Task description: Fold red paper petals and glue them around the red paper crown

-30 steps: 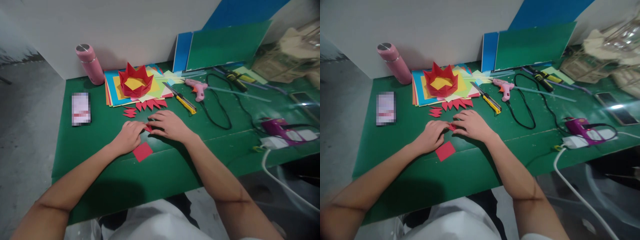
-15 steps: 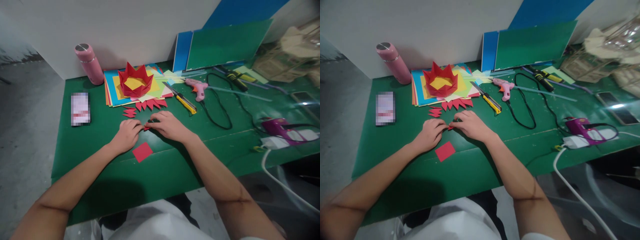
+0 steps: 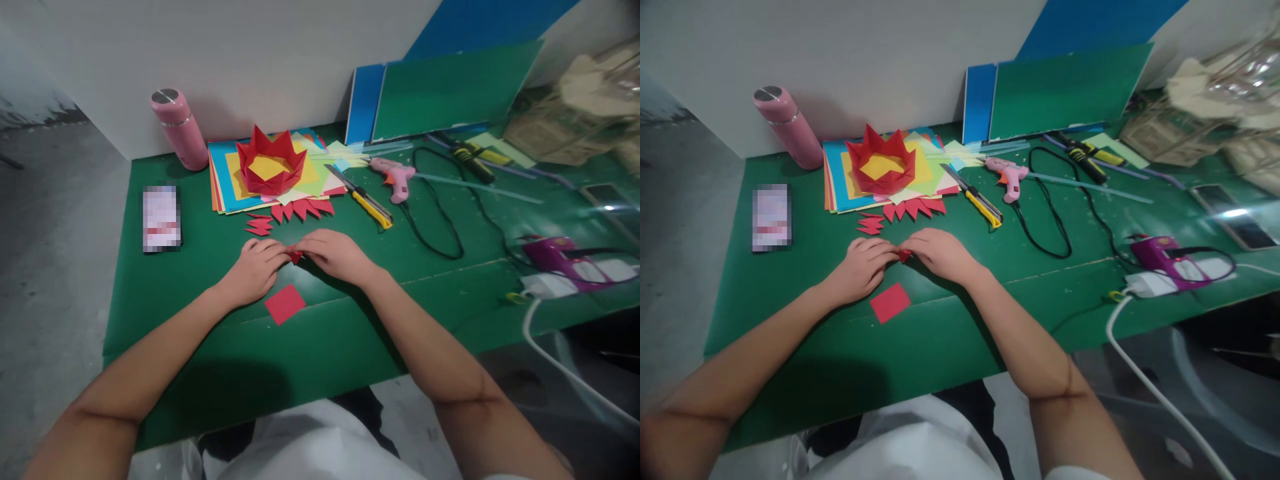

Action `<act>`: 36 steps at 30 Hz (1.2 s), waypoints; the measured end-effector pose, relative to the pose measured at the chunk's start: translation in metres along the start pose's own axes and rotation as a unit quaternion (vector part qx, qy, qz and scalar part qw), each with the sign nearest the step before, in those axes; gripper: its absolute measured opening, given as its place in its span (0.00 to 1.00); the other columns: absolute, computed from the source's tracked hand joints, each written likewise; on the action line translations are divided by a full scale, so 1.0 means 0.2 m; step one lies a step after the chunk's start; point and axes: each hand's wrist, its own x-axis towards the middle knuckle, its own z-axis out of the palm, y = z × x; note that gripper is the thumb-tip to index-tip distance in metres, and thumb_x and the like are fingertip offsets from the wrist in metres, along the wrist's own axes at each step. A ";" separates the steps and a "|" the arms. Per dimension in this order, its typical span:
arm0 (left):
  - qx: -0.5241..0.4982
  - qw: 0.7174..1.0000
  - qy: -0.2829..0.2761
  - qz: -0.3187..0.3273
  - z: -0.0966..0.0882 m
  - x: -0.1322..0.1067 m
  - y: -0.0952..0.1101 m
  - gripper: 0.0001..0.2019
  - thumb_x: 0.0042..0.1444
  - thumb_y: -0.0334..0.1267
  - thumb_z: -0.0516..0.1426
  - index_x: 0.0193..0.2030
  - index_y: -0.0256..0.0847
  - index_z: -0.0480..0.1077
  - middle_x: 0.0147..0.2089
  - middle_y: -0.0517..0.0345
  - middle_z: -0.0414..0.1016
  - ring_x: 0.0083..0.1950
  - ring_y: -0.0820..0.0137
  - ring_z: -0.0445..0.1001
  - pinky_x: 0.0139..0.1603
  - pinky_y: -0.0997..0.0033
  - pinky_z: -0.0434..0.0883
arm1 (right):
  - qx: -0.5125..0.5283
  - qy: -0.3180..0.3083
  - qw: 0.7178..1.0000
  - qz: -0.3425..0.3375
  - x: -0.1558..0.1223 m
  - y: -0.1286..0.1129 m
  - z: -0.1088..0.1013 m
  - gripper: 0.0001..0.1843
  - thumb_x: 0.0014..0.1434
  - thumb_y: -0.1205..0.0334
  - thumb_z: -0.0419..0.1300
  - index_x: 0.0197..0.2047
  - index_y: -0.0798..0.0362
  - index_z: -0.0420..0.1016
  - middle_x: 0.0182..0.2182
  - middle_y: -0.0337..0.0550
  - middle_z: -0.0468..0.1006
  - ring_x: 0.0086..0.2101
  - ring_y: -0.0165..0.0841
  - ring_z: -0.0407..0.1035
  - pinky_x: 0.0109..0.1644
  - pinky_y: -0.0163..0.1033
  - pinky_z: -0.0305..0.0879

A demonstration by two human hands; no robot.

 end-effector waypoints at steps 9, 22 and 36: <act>0.002 1.000 0.013 0.000 0.00 0.00 0.00 0.18 0.61 0.28 0.46 0.53 0.39 0.71 0.56 0.49 0.75 0.58 0.60 0.67 0.59 0.53 0.58 | 0.041 0.005 0.999 -0.013 0.00 0.00 -0.01 0.10 0.64 0.58 0.57 0.36 0.50 0.79 0.38 0.44 0.80 0.38 0.33 0.72 0.42 0.38 0.67; 0.014 1.000 0.009 0.003 0.00 0.00 -0.01 0.18 0.60 0.28 0.46 0.53 0.41 0.70 0.58 0.53 0.74 0.60 0.61 0.66 0.59 0.55 0.57 | 0.110 0.022 0.991 0.077 0.02 -0.02 0.03 0.08 0.60 0.63 0.58 0.31 0.54 0.75 0.30 0.44 0.74 0.34 0.34 0.67 0.40 0.40 0.63; -0.002 1.000 0.014 0.000 0.01 0.00 -0.01 0.18 0.60 0.28 0.47 0.53 0.43 0.71 0.57 0.52 0.75 0.58 0.60 0.67 0.58 0.54 0.58 | 0.135 0.038 0.980 0.141 0.04 -0.04 0.06 0.05 0.54 0.68 0.60 0.27 0.53 0.70 0.25 0.39 0.71 0.29 0.30 0.64 0.34 0.36 0.58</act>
